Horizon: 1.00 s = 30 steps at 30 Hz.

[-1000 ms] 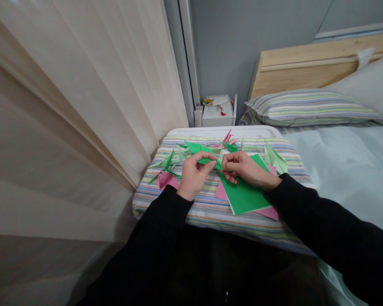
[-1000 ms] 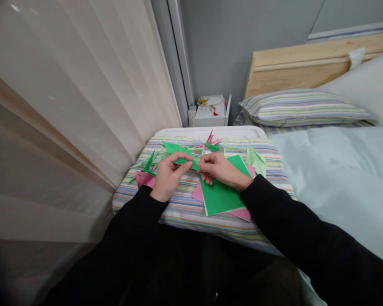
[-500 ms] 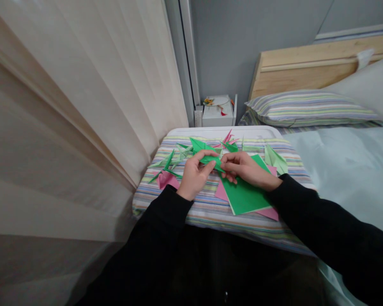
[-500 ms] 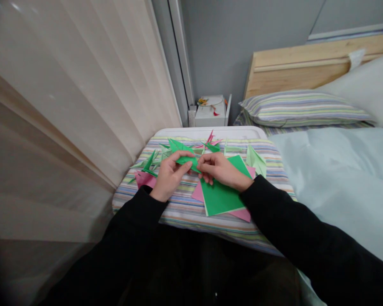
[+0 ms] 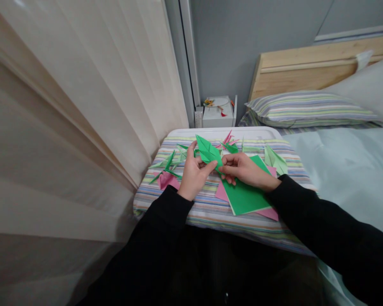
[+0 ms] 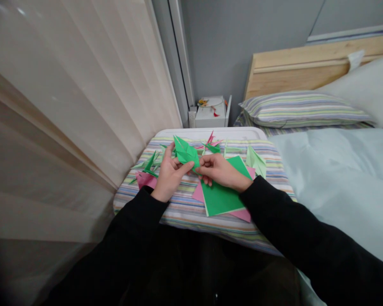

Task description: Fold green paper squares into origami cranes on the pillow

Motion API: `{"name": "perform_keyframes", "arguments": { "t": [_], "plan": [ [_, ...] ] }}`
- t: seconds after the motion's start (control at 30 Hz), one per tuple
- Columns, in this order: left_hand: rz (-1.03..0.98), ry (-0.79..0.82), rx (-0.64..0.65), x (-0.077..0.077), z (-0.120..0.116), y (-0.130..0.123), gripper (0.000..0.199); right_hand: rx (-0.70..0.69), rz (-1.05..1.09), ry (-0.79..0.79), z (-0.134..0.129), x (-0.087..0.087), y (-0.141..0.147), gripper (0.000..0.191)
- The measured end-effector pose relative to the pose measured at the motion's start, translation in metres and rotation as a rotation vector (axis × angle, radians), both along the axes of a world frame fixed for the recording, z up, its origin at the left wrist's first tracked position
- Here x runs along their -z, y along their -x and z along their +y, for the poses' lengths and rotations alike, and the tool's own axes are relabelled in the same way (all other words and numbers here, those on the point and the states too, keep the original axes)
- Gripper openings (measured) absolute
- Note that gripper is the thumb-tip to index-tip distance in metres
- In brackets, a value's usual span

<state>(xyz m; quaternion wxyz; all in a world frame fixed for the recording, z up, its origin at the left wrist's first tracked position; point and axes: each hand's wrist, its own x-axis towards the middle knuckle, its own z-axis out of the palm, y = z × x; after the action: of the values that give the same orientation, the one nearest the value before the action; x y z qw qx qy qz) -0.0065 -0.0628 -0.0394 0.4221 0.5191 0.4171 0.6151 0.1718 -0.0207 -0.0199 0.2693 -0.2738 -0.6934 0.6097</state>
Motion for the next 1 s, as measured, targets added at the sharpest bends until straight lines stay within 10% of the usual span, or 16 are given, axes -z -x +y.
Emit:
{"name": "perform_keyframes", "arguments": {
  "t": [0.13, 0.57, 1.0],
  "plan": [
    [0.001, 0.029, 0.052, -0.0019, 0.0003, 0.0017, 0.033, -0.02, 0.021, 0.017, 0.0009, 0.0008, -0.0006, 0.033],
    [-0.126, 0.07, -0.007, -0.0019, 0.0013, 0.0001, 0.038, -0.063, -0.027, 0.023, 0.003, 0.0029, -0.003, 0.041],
    [-0.085, 0.146, 0.274, -0.0013, -0.0069, -0.001, 0.046, 0.183, 0.224, -0.057, 0.0085, 0.0093, 0.0027, 0.043]
  ]
}}
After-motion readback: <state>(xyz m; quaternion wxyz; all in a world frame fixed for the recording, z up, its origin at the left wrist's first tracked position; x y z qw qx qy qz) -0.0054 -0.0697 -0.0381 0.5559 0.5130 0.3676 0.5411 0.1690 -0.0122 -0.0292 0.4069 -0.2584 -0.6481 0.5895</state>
